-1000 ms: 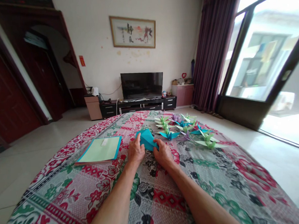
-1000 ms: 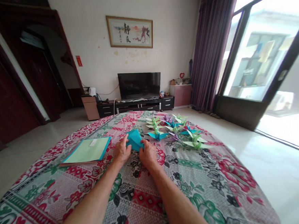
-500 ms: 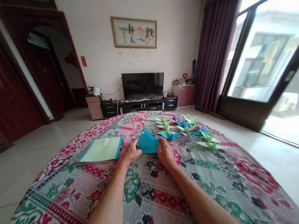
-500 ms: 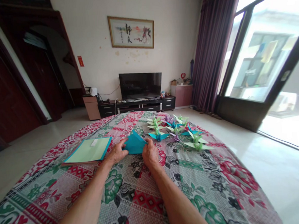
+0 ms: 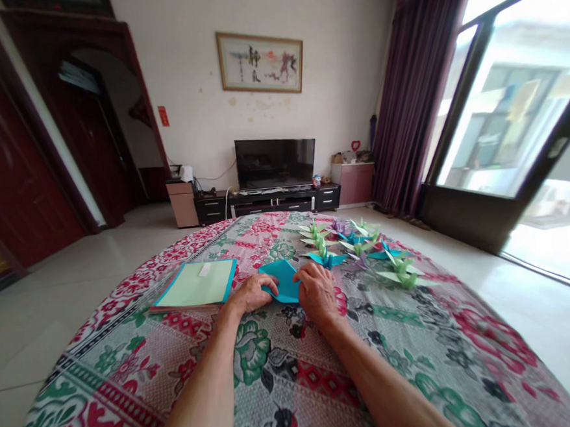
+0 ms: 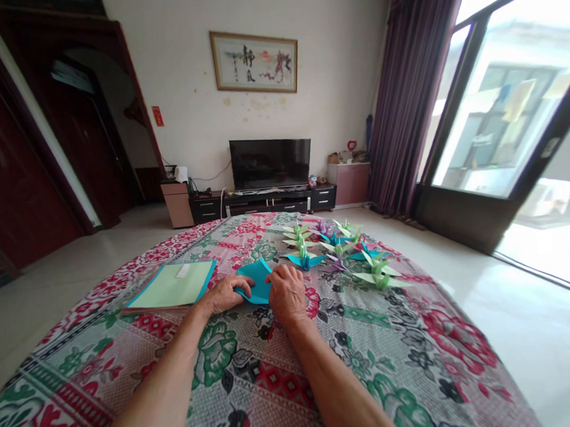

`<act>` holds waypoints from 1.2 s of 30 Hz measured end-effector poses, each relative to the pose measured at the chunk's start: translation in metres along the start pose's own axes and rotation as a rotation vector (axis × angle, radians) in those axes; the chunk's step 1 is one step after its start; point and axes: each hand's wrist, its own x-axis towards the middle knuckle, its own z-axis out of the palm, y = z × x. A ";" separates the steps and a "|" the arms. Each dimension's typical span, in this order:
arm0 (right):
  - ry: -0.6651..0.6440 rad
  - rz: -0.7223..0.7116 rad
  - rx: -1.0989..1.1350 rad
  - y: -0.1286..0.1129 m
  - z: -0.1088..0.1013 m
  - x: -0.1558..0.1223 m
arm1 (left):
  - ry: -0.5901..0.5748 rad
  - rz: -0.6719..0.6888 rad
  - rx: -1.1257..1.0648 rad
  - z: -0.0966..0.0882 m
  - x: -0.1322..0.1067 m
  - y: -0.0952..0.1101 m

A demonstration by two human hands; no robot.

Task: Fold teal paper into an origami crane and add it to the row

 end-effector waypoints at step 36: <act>-0.389 0.037 0.183 0.009 -0.004 -0.013 | 0.017 -0.066 0.259 -0.006 -0.007 -0.001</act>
